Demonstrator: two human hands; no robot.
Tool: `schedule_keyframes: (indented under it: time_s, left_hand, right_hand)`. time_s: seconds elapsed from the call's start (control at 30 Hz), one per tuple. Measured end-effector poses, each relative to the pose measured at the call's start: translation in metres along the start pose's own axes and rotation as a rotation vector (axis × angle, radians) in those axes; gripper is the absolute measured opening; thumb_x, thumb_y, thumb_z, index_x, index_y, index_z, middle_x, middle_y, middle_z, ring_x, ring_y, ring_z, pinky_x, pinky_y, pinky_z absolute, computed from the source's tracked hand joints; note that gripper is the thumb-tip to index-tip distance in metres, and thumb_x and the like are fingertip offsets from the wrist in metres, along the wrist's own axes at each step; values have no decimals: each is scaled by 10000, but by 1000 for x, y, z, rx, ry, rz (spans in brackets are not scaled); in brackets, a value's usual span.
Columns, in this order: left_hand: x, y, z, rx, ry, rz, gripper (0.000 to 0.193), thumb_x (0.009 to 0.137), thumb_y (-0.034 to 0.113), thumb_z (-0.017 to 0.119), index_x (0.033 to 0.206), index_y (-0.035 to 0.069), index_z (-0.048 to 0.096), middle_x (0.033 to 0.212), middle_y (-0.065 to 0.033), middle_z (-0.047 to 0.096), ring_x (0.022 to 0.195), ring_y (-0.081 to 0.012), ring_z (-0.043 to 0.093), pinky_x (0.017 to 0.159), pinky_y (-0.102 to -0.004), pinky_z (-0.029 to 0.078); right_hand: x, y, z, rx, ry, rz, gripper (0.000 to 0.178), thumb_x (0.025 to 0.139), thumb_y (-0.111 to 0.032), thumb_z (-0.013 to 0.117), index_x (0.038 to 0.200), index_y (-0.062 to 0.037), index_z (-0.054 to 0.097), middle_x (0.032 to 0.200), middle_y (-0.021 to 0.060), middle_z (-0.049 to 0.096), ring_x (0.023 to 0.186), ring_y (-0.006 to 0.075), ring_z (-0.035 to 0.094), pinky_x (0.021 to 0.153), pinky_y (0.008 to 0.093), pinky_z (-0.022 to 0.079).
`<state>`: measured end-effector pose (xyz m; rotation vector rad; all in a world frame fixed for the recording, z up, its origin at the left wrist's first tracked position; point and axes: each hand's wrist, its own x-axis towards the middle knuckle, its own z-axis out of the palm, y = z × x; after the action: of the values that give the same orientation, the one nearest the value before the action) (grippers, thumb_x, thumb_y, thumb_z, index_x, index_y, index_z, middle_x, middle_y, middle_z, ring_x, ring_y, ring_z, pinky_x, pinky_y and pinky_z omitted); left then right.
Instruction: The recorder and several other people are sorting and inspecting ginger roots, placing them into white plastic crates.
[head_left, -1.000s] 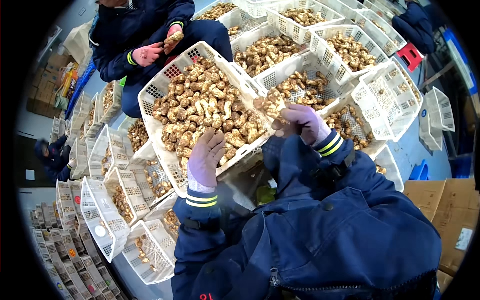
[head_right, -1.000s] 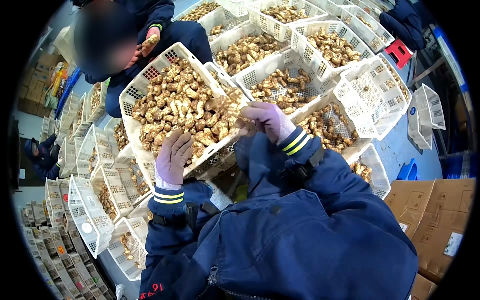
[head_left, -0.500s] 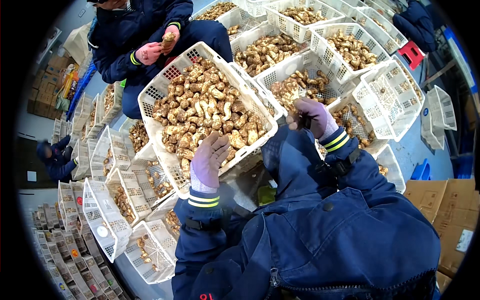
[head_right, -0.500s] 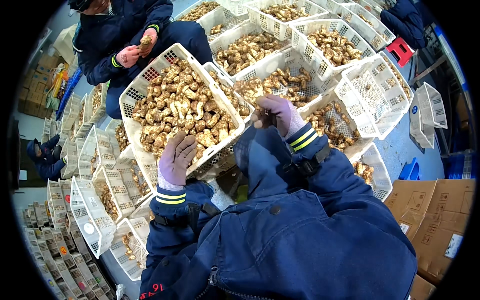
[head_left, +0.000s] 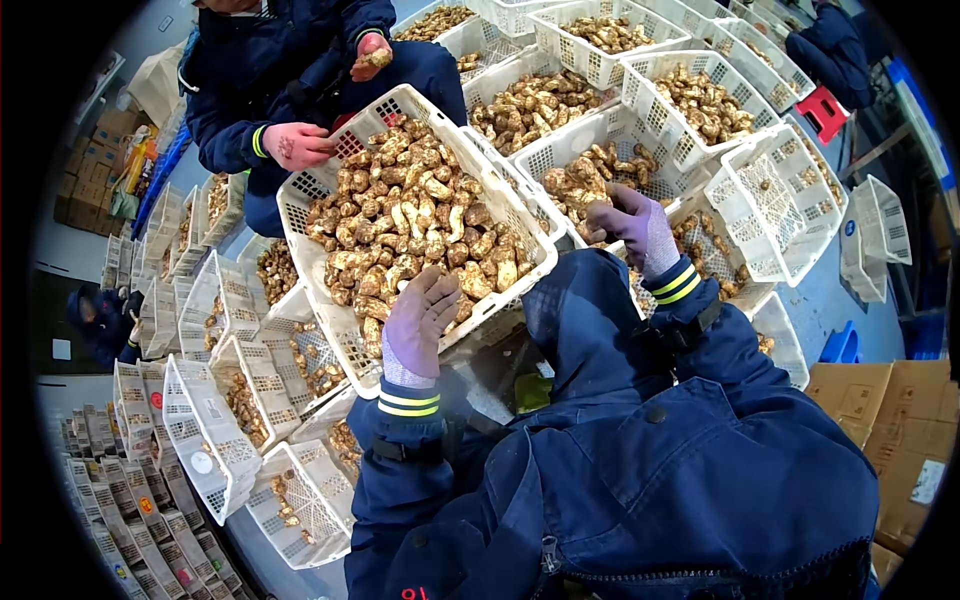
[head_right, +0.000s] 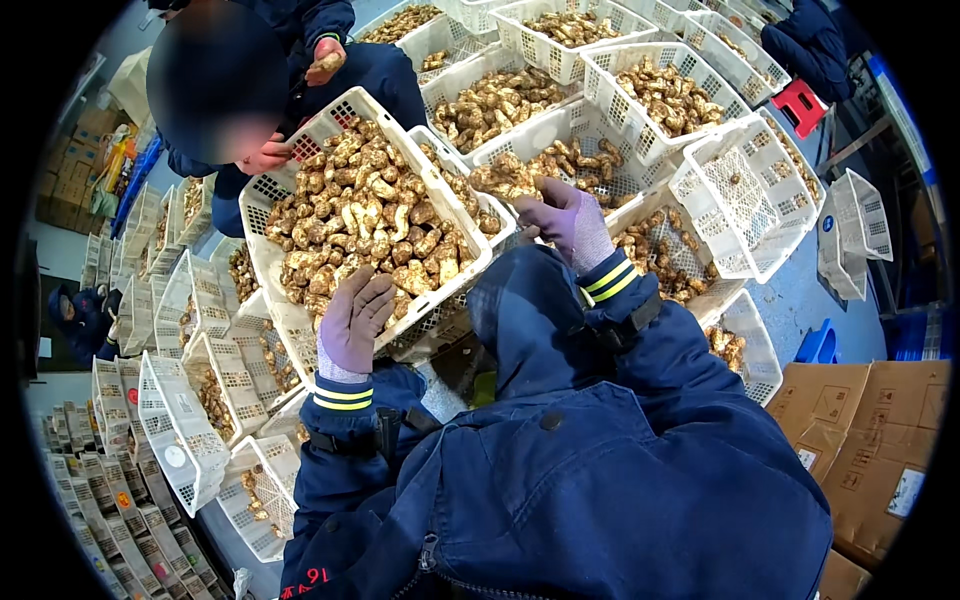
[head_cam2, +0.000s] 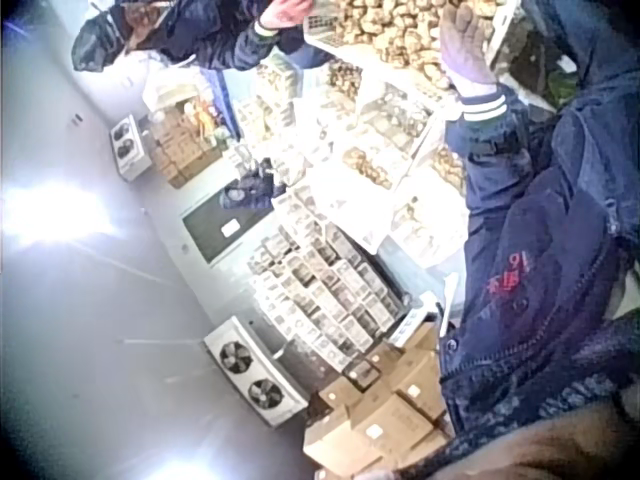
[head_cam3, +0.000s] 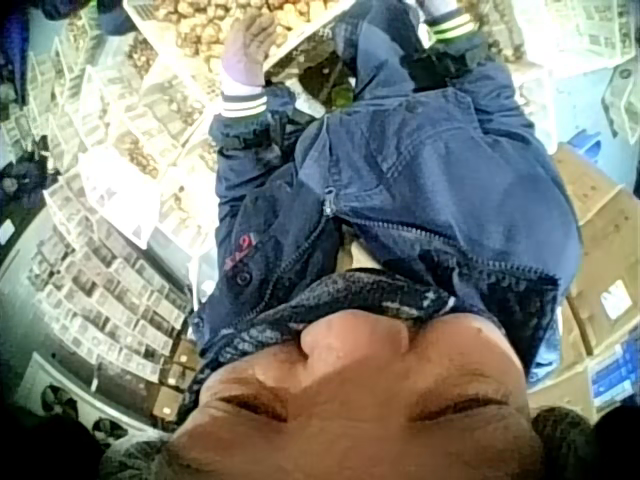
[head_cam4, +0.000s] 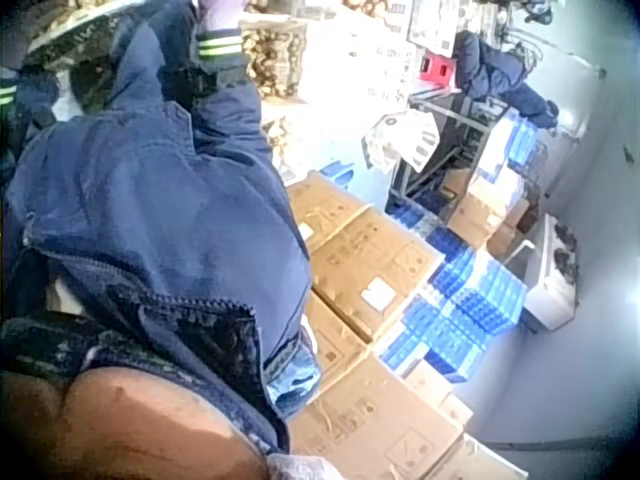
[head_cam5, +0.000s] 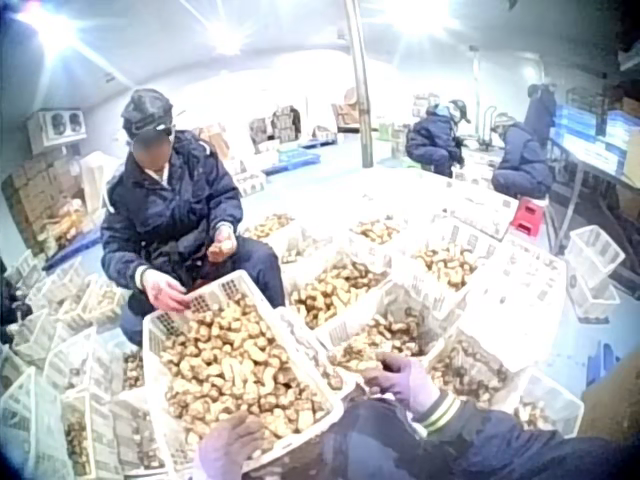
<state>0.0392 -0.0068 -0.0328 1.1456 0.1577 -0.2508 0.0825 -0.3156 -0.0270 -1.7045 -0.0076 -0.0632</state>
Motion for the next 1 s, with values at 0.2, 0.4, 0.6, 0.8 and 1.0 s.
schedule_keyframes:
  time_s: [0.2, 0.4, 0.6, 0.8, 1.0]
  left_hand:
    - [0, 0, 0, 3, -9, 0, 491, 995, 350, 390, 1302, -32, 418, 1168, -178, 568, 1071, -251, 568, 950, -354, 453]
    - [1, -1, 1, 16, 14, -21, 482, 993, 337, 396, 1298, -36, 418, 1173, -176, 566, 1069, -248, 569, 942, -354, 460]
    - [-2, 4, -5, -18, -13, -6, 449, 996, 275, 396, 1316, -39, 398, 1172, -176, 565, 1075, -241, 569, 949, -345, 460]
    - [19, 26, 22, 448, 108, 11, 332, 939, 121, 503, 1221, -54, 519, 1101, -135, 613, 949, -173, 616, 833, -279, 495]
    - [95, 18, 14, 1592, -54, 300, 505, 795, 267, 638, 1213, -1, 546, 1057, -230, 630, 985, -347, 609, 868, -393, 473]
  right_hand:
    - [-1, -5, -4, 271, 12, 259, 212, 883, -202, 565, 896, 3, 615, 714, 74, 607, 627, 144, 601, 555, 259, 488]
    - [1, 5, -7, 481, -9, 365, 287, 937, -292, 498, 973, -19, 578, 725, 109, 623, 591, 179, 616, 538, 279, 522]
    - [16, 31, -16, 466, 134, 508, 326, 925, -327, 518, 994, -13, 570, 768, 139, 629, 600, 230, 625, 558, 336, 535]
    - [29, 62, -42, 678, 126, 393, 411, 958, -332, 464, 1266, -60, 493, 984, 97, 629, 871, 226, 637, 776, 350, 520]
    - [-6, 0, -8, 76, -110, -131, 199, 882, -50, 532, 1069, 8, 571, 1065, 114, 611, 741, 112, 588, 681, 238, 501]
